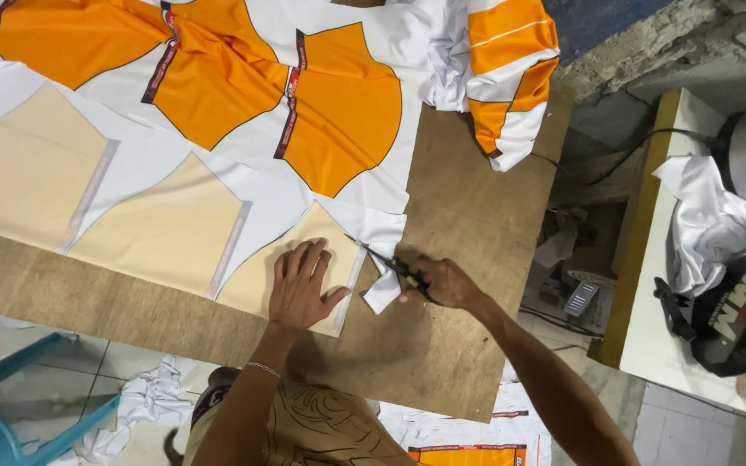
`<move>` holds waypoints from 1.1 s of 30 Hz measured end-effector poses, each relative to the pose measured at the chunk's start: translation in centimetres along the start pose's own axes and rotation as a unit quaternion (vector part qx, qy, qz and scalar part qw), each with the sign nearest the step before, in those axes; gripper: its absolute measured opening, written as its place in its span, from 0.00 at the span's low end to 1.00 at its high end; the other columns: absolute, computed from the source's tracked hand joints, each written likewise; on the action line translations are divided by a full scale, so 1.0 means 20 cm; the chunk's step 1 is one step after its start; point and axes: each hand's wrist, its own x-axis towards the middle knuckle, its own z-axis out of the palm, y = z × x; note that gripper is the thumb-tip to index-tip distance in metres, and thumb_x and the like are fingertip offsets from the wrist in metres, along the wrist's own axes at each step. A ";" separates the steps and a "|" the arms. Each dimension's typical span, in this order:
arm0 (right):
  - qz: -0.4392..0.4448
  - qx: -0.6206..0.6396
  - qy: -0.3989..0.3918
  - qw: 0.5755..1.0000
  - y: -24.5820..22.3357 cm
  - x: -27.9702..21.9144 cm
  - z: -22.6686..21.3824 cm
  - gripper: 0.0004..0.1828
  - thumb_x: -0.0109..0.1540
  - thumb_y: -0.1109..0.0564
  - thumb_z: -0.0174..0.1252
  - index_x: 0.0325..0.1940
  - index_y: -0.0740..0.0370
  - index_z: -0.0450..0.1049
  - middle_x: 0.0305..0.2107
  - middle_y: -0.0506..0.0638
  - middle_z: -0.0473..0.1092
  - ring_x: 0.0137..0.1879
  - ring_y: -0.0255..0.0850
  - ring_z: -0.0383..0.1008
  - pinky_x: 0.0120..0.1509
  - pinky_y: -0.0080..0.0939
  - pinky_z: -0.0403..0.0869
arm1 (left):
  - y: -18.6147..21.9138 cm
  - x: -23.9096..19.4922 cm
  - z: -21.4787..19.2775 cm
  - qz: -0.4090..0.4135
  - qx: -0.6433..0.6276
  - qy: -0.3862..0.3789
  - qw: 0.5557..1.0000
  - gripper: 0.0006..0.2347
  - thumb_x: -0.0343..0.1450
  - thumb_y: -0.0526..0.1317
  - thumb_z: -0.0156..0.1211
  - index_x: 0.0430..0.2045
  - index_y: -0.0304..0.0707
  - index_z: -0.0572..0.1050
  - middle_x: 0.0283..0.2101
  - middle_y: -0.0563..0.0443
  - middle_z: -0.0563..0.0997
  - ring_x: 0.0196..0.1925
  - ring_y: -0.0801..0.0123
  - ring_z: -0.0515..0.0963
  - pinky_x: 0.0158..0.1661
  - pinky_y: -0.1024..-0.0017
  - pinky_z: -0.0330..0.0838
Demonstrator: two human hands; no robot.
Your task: Cutting out garment patterns from printed fabric using scissors on a wooden table
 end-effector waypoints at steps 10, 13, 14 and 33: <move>-0.037 0.120 0.055 0.991 0.00 -0.04 0.15 0.26 0.52 0.41 0.77 0.44 0.56 0.78 0.14 0.53 0.73 0.22 0.43 0.75 0.30 0.38 0.71 | 0.05 -0.02 0.03 -0.024 0.030 0.039 0.998 0.31 0.70 0.66 0.51 0.55 0.39 0.70 0.68 0.46 0.66 0.71 0.55 0.61 0.62 0.51 0.54; 0.038 0.045 0.004 0.998 -0.27 -0.08 -0.02 0.35 0.49 0.29 0.73 0.48 0.52 0.75 0.23 0.56 0.76 0.34 0.50 0.79 0.41 0.46 0.74 | 0.06 -0.02 0.02 -0.028 0.029 0.031 0.999 0.31 0.70 0.67 0.51 0.55 0.39 0.70 0.68 0.47 0.66 0.71 0.55 0.60 0.62 0.51 0.54; 0.099 -0.009 -0.039 0.994 -0.39 -0.11 -0.09 0.43 0.47 0.22 0.68 0.55 0.48 0.72 0.33 0.58 0.79 0.47 0.57 0.82 0.51 0.54 0.77 | 0.07 -0.03 0.02 -0.027 0.026 0.030 0.999 0.31 0.70 0.67 0.51 0.55 0.39 0.70 0.68 0.47 0.66 0.71 0.55 0.60 0.62 0.51 0.54; 0.104 -0.016 -0.050 0.993 -0.65 0.13 -0.16 0.41 0.48 0.18 0.64 0.51 0.46 0.73 0.35 0.54 0.79 0.51 0.52 0.81 0.56 0.46 0.76 | 0.09 -0.03 0.01 -0.027 0.040 0.042 0.998 0.31 0.70 0.66 0.54 0.55 0.40 0.69 0.66 0.46 0.67 0.70 0.55 0.63 0.62 0.51 0.56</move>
